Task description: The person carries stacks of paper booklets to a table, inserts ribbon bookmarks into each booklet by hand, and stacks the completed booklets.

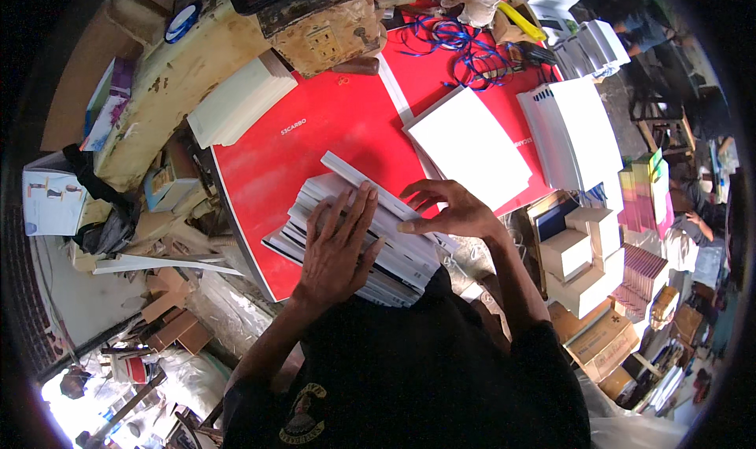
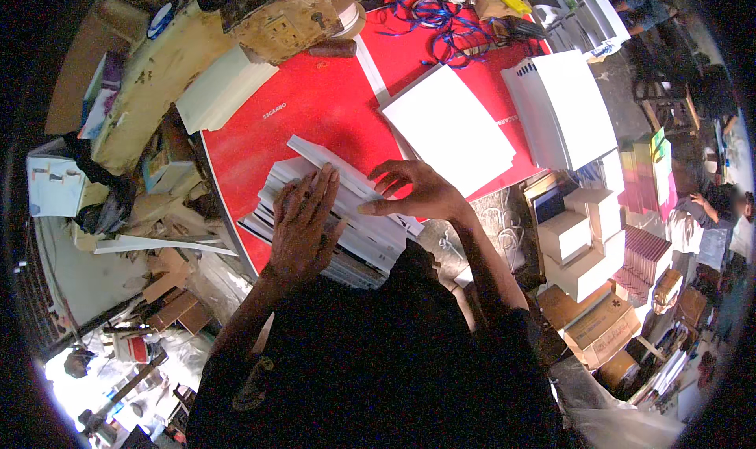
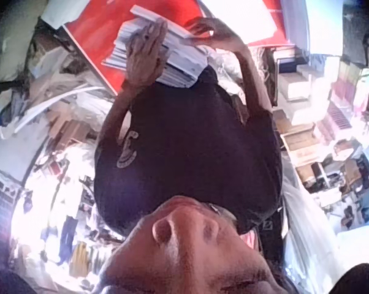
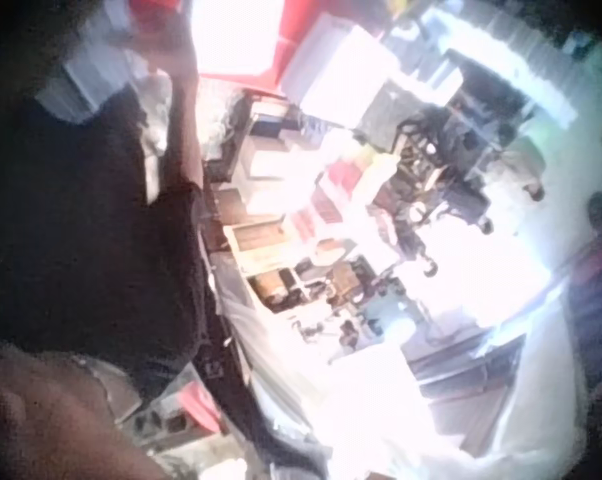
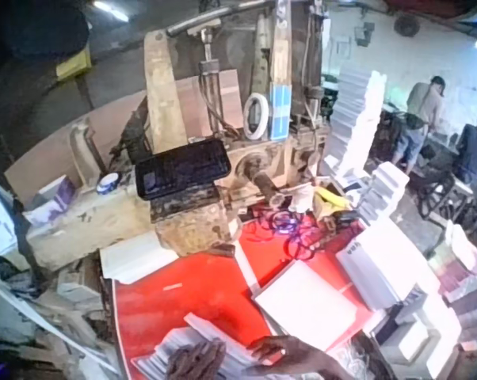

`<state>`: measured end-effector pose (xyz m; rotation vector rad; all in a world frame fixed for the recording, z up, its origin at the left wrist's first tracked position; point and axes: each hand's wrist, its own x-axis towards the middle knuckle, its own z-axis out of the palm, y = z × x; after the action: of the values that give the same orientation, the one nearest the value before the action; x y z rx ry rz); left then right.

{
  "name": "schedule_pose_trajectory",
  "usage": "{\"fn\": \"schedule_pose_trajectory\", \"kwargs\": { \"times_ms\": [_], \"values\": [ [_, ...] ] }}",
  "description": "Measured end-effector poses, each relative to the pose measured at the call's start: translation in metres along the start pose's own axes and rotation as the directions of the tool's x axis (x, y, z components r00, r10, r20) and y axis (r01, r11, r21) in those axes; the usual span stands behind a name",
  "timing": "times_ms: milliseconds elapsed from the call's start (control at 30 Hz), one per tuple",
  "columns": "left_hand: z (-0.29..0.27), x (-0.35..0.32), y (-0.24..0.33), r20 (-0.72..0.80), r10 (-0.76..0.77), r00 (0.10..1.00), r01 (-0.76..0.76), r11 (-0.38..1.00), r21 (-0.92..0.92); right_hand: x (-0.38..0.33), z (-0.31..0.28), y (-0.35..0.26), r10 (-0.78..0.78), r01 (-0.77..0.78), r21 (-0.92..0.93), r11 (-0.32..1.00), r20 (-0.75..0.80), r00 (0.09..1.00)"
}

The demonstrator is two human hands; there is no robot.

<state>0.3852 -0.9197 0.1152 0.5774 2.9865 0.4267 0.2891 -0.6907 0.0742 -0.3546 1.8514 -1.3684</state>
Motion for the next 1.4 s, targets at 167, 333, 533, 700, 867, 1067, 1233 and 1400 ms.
{"fn": "schedule_pose_trajectory", "kwargs": {
  "times_ms": [167,333,533,700,867,1067,1233,1400],
  "values": [
    [0.001,0.001,0.001,-0.028,-0.008,1.000,0.007,1.000,-0.008,-0.008,-0.006,-0.003,-0.269,0.268,-0.201,0.942,0.022,0.963],
    [0.008,0.000,-0.001,-0.010,-0.014,1.000,0.014,1.000,-0.010,-0.020,-0.025,-0.004,-0.288,0.170,-0.378,0.910,-0.281,0.915],
    [0.003,-0.003,-0.002,0.009,-0.039,0.999,0.039,0.999,-0.016,-0.084,-0.031,-0.063,-0.468,-0.031,-0.608,0.793,-0.641,0.608],
    [0.000,0.000,-0.001,-0.025,-0.026,0.999,0.025,0.998,-0.053,-0.045,0.004,0.033,-0.630,-0.236,-0.838,0.492,-0.530,0.568],
    [0.002,-0.008,-0.001,-0.067,-0.061,0.996,0.055,0.995,-0.086,-0.026,0.022,0.109,-0.511,-0.239,-0.832,0.501,-0.507,0.695],
    [0.011,-0.026,-0.009,-0.160,-0.144,0.976,0.114,0.976,-0.184,-0.037,-0.028,0.050,-0.177,-0.226,-0.651,0.724,-0.492,0.853],
    [0.016,-0.040,-0.012,-0.158,-0.129,0.979,0.102,0.980,-0.169,-0.068,-0.077,-0.025,-0.474,-0.097,-0.583,0.807,-0.737,0.483],
    [0.010,-0.034,-0.007,-0.076,-0.118,0.990,0.108,0.987,-0.115,-0.050,-0.137,0.055,-0.341,0.017,-0.434,0.901,-0.682,0.646]
  ]
}}
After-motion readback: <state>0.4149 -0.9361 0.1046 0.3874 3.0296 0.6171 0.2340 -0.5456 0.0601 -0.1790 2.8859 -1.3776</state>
